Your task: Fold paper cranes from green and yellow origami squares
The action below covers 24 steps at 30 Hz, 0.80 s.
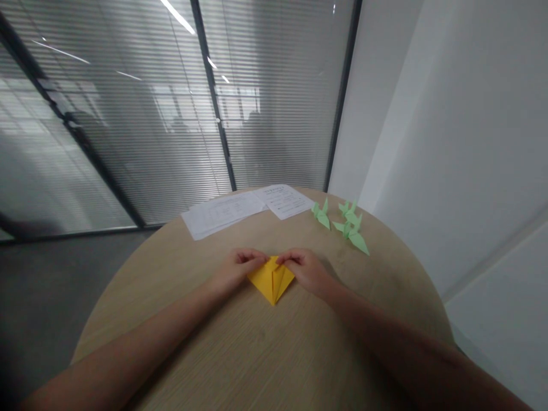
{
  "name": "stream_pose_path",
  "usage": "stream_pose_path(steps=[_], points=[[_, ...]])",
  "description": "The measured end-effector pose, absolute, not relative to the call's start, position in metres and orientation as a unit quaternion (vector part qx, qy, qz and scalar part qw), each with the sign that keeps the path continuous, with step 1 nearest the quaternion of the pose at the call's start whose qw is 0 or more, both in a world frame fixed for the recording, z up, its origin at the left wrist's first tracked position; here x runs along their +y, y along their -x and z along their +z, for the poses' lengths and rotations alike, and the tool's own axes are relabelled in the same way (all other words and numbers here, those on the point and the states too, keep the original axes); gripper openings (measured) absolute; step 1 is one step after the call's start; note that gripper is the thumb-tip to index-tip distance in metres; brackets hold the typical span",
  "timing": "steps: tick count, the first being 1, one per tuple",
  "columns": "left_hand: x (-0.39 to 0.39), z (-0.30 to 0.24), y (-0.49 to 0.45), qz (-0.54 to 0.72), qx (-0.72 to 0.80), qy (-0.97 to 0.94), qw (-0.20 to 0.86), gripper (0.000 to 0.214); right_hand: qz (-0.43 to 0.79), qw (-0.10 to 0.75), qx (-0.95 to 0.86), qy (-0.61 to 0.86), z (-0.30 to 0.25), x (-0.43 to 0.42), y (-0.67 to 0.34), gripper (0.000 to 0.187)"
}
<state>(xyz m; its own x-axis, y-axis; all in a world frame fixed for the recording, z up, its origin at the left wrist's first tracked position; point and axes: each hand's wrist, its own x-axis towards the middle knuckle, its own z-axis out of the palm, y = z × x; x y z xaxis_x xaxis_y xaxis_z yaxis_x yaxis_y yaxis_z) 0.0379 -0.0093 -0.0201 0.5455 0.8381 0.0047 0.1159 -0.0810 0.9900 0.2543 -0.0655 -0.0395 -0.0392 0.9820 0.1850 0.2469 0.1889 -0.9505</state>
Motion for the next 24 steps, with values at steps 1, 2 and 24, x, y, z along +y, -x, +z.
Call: stream_pose_path(steps=[1,2,24], points=[[-0.009,-0.021,-0.038,0.310,0.365,-0.666,0.572,0.029,0.390,0.475,-0.606,0.505,-0.038,-0.067,-0.254,0.018],[-0.008,-0.021,-0.039,0.311,0.370,-0.664,0.571,0.030,0.398,0.477,-0.602,0.502,-0.036,-0.068,-0.254,0.018],[-0.017,-0.014,-0.041,0.262,0.385,-0.742,0.482,0.025,0.431,0.403,-0.632,0.502,-0.037,-0.068,-0.250,0.045]])
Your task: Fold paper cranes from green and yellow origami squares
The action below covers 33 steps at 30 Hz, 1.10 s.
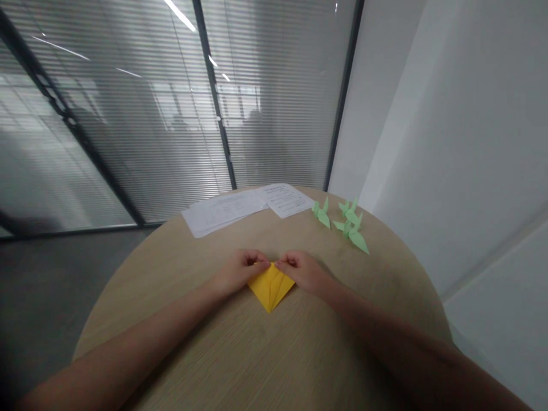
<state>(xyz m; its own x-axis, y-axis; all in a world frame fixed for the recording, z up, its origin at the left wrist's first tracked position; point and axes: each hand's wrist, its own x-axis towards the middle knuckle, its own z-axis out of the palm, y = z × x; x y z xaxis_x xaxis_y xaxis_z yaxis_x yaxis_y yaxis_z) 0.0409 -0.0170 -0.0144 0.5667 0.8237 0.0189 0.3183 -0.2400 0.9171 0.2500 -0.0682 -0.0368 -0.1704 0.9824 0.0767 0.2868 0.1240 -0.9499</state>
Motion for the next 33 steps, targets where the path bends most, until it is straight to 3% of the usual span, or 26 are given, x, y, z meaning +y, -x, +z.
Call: stream_pose_path(steps=[17,26,33], points=[[0.005,-0.009,-0.024,0.210,0.376,-0.754,0.495,0.029,0.443,0.404,-0.615,0.512,-0.036,-0.066,-0.258,0.047],[0.016,-0.004,-0.019,0.301,0.436,-0.694,0.487,0.024,0.467,0.436,-0.577,0.508,-0.039,-0.062,-0.259,0.047],[-0.004,-0.007,-0.030,0.245,0.380,-0.757,0.472,0.036,0.469,0.429,-0.582,0.507,-0.040,-0.063,-0.260,0.044]])
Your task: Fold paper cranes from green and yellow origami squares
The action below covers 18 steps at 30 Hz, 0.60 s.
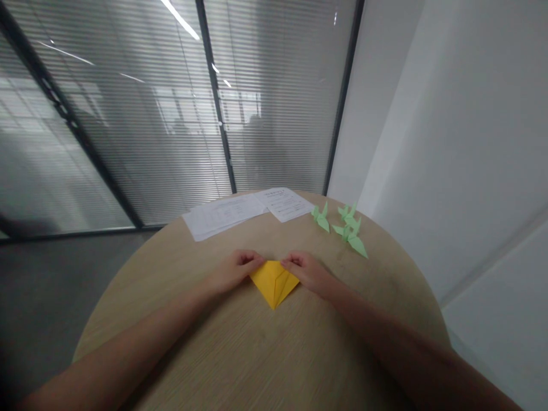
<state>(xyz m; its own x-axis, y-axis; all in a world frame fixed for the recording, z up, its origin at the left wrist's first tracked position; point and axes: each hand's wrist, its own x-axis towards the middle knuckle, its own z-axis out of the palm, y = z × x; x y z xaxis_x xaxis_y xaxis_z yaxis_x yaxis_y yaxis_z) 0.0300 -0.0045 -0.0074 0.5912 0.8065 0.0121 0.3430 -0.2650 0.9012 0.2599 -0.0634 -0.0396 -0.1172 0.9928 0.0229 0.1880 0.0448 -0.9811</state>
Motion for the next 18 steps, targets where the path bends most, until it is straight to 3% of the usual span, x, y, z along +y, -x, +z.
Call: stream_pose_path(steps=[6,18], points=[[-0.0114,-0.0111,-0.0336,0.222,0.361,-0.789,0.445,0.036,0.478,0.410,-0.596,0.498,-0.0363,-0.0651,-0.2575,0.040],[-0.0110,-0.0060,-0.0327,0.220,0.343,-0.790,0.458,0.038,0.449,0.402,-0.621,0.501,-0.0369,-0.0644,-0.2570,0.049]])
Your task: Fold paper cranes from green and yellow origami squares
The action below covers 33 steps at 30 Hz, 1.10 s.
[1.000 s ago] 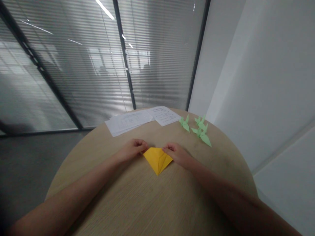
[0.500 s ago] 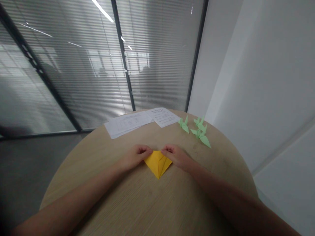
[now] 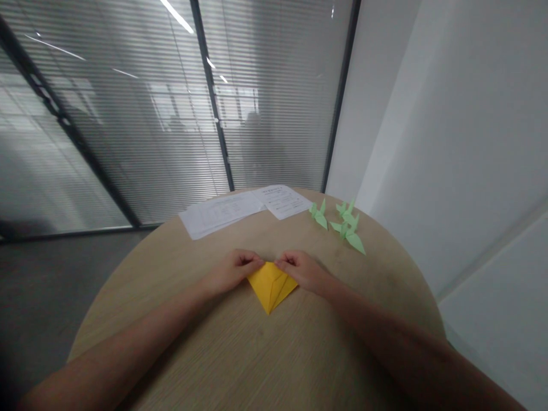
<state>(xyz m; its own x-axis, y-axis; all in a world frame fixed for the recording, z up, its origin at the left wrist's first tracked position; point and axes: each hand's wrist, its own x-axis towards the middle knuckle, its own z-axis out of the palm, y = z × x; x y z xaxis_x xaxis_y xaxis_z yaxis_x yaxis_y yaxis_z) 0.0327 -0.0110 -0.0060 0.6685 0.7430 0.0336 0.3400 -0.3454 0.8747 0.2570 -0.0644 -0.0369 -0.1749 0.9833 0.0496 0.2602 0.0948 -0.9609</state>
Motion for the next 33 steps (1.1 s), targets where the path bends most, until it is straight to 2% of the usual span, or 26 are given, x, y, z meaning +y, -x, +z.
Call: stream_pose_path(steps=[7,14,22,28,33], points=[[0.002,-0.008,-0.024,0.246,0.376,-0.770,0.452,0.038,0.518,0.387,-0.591,0.482,-0.039,-0.062,-0.264,0.053],[0.007,-0.005,-0.022,0.274,0.400,-0.751,0.448,0.037,0.538,0.416,-0.550,0.485,-0.047,-0.057,-0.267,0.052],[0.015,-0.007,-0.017,0.326,0.435,-0.765,0.346,0.037,0.534,0.430,-0.541,0.487,-0.052,-0.055,-0.269,0.049],[0.008,-0.003,-0.016,0.343,0.396,-0.806,0.275,0.040,0.548,0.440,-0.528,0.477,-0.050,-0.055,-0.269,0.050],[-0.002,-0.001,-0.018,0.328,0.339,-0.855,0.213,0.034,0.556,0.446,-0.526,0.464,-0.048,-0.055,-0.268,0.050]])
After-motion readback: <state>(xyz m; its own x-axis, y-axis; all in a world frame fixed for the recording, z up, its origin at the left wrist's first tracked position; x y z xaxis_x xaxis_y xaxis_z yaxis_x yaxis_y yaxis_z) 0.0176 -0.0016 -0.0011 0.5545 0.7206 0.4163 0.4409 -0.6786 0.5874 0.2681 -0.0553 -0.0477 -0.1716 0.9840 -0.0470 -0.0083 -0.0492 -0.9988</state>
